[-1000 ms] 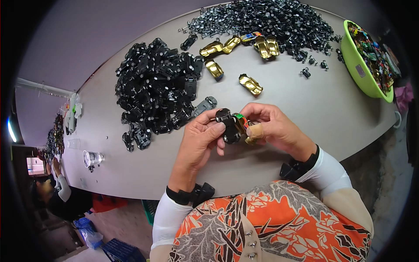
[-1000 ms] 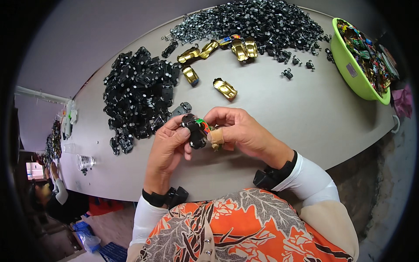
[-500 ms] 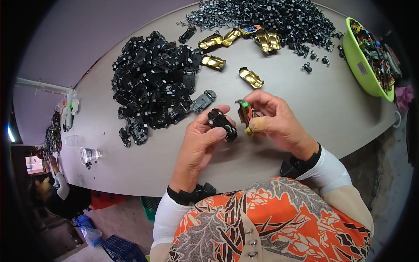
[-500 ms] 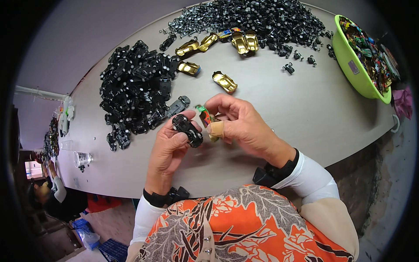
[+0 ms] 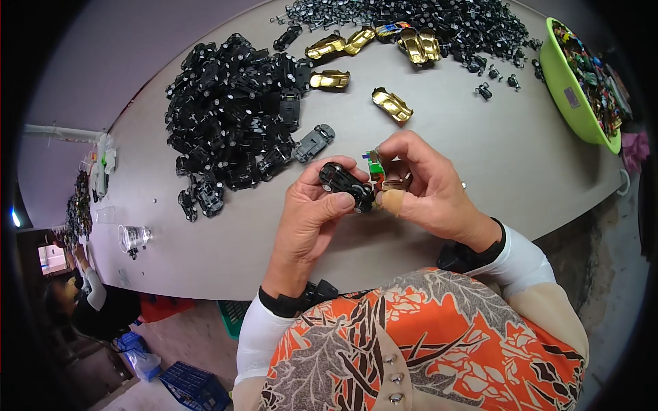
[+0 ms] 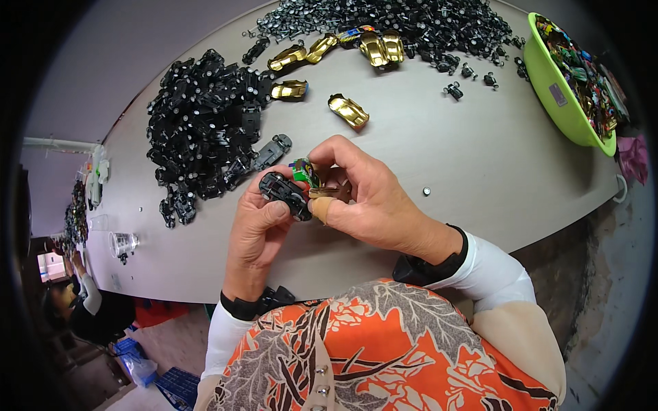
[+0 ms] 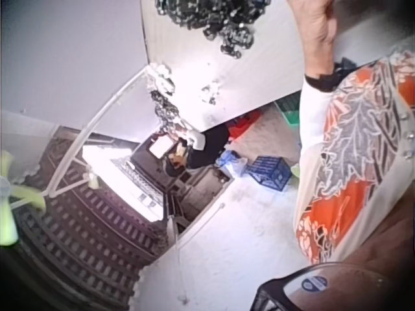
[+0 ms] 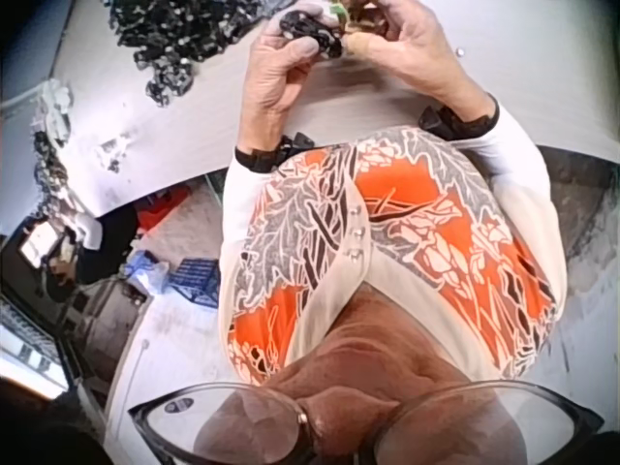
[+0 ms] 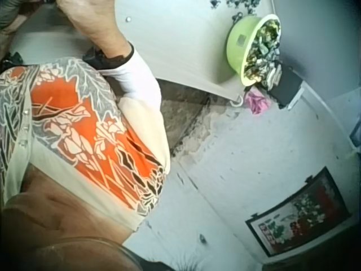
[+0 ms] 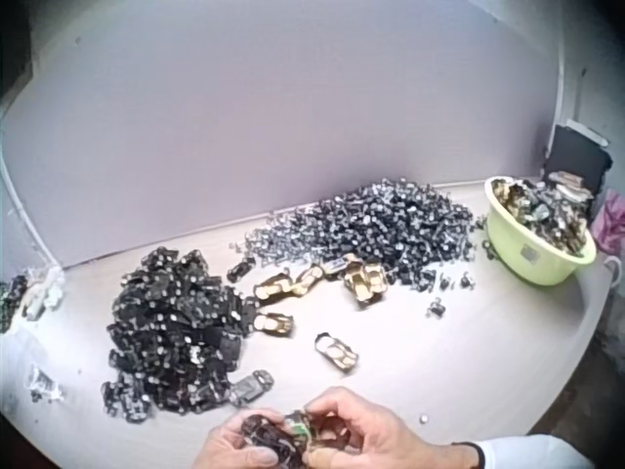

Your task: The person assembles small toy cars by hand at a table. They pick up black chassis and colorful car bodies, press them together, and place the completed units on the table. The process is repeated continuously with various car colors.

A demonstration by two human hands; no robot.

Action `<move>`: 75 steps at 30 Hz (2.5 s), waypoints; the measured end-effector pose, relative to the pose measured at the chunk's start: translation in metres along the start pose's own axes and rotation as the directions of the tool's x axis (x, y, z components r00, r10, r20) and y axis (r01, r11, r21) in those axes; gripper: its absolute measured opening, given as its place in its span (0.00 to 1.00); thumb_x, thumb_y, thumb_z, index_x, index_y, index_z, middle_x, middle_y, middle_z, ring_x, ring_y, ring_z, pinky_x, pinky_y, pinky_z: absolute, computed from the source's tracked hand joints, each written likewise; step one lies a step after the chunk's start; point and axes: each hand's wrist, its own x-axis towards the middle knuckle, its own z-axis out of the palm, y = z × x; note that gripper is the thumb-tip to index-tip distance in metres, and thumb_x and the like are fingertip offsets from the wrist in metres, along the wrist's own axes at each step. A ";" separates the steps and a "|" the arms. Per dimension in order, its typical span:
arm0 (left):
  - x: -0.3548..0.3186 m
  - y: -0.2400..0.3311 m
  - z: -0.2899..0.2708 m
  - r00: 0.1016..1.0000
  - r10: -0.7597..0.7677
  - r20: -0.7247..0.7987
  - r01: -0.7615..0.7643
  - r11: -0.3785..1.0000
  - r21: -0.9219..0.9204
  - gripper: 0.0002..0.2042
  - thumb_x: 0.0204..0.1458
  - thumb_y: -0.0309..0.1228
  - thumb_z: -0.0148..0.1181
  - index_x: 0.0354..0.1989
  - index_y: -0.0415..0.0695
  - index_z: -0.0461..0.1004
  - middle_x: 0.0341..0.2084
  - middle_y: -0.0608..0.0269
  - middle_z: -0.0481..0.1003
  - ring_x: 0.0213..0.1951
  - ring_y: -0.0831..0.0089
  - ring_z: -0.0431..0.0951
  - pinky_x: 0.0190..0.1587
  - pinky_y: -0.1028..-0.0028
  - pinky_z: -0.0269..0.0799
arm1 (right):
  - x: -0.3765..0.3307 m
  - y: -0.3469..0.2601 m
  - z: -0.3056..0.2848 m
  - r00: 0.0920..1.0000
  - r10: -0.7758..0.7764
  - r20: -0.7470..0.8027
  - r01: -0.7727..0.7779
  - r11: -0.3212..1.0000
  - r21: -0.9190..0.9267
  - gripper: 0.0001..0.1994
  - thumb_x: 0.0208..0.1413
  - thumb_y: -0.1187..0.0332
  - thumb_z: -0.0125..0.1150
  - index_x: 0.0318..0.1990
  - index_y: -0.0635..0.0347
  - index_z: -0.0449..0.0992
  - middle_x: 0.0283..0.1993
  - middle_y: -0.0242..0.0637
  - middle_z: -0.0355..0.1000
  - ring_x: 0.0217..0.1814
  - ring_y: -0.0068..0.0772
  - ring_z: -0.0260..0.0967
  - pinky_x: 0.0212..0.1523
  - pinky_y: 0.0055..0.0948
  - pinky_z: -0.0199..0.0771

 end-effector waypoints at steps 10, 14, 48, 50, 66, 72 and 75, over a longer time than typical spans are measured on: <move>-0.003 0.002 0.012 0.997 0.011 -0.071 -0.004 0.995 0.102 0.19 0.41 0.19 0.62 0.45 0.38 0.70 0.37 0.60 0.74 0.37 0.73 0.76 0.37 0.73 0.78 | -0.002 0.002 0.008 0.999 0.028 -0.019 -0.028 1.000 -0.011 0.13 0.47 0.79 0.55 0.40 0.61 0.62 0.31 0.29 0.64 0.30 0.13 0.62 0.29 0.16 0.65; -0.004 0.004 0.013 0.999 -0.005 -0.050 0.010 0.996 0.087 0.20 0.42 0.20 0.62 0.46 0.36 0.69 0.38 0.59 0.74 0.38 0.71 0.76 0.39 0.71 0.78 | -0.002 0.000 0.006 1.000 -0.016 -0.013 0.014 0.995 -0.101 0.12 0.48 0.79 0.53 0.41 0.62 0.62 0.32 0.31 0.65 0.31 0.14 0.63 0.30 0.17 0.66; -0.019 0.003 0.010 0.986 -0.157 0.061 0.147 0.980 0.137 0.23 0.53 0.33 0.55 0.54 0.33 0.62 0.39 0.52 0.73 0.39 0.64 0.76 0.41 0.66 0.75 | 0.004 -0.009 -0.010 0.954 0.283 0.096 -0.292 0.953 0.085 0.08 0.53 0.70 0.55 0.39 0.65 0.71 0.26 0.27 0.67 0.23 0.13 0.62 0.22 0.15 0.61; -0.020 0.005 0.006 0.983 -0.170 0.072 0.163 0.982 0.098 0.21 0.53 0.31 0.56 0.53 0.34 0.64 0.39 0.52 0.74 0.37 0.63 0.77 0.39 0.66 0.76 | 0.003 -0.001 -0.016 0.964 0.254 0.083 -0.262 0.959 0.108 0.07 0.54 0.70 0.53 0.38 0.62 0.71 0.23 0.24 0.65 0.20 0.11 0.59 0.20 0.14 0.58; -0.029 0.005 0.010 0.982 -0.187 0.027 0.162 0.909 0.384 0.08 0.48 0.27 0.60 0.36 0.40 0.73 0.26 0.74 0.70 0.29 0.88 0.66 0.34 0.85 0.62 | 0.003 -0.007 -0.017 0.911 0.234 0.340 -0.283 0.954 0.101 0.04 0.48 0.74 0.60 0.29 0.66 0.73 0.30 0.32 0.64 0.25 0.18 0.62 0.24 0.16 0.63; -0.034 0.004 0.017 0.993 -0.115 -0.014 0.096 0.754 0.649 0.07 0.47 0.25 0.58 0.34 0.37 0.72 0.23 0.73 0.70 0.28 0.86 0.65 0.32 0.82 0.63 | -0.001 -0.006 -0.007 0.915 0.305 0.265 -0.267 0.949 -0.170 0.03 0.46 0.77 0.58 0.29 0.66 0.72 0.28 0.32 0.66 0.26 0.21 0.63 0.26 0.20 0.63; -0.034 -0.003 0.015 0.996 -0.082 -0.034 0.080 0.678 0.731 0.06 0.46 0.24 0.57 0.33 0.36 0.72 0.22 0.70 0.70 0.27 0.84 0.65 0.31 0.82 0.63 | -0.003 0.013 -0.003 0.965 0.065 0.254 0.027 0.940 -0.340 0.05 0.43 0.79 0.57 0.30 0.67 0.72 0.26 0.34 0.68 0.26 0.25 0.65 0.26 0.25 0.64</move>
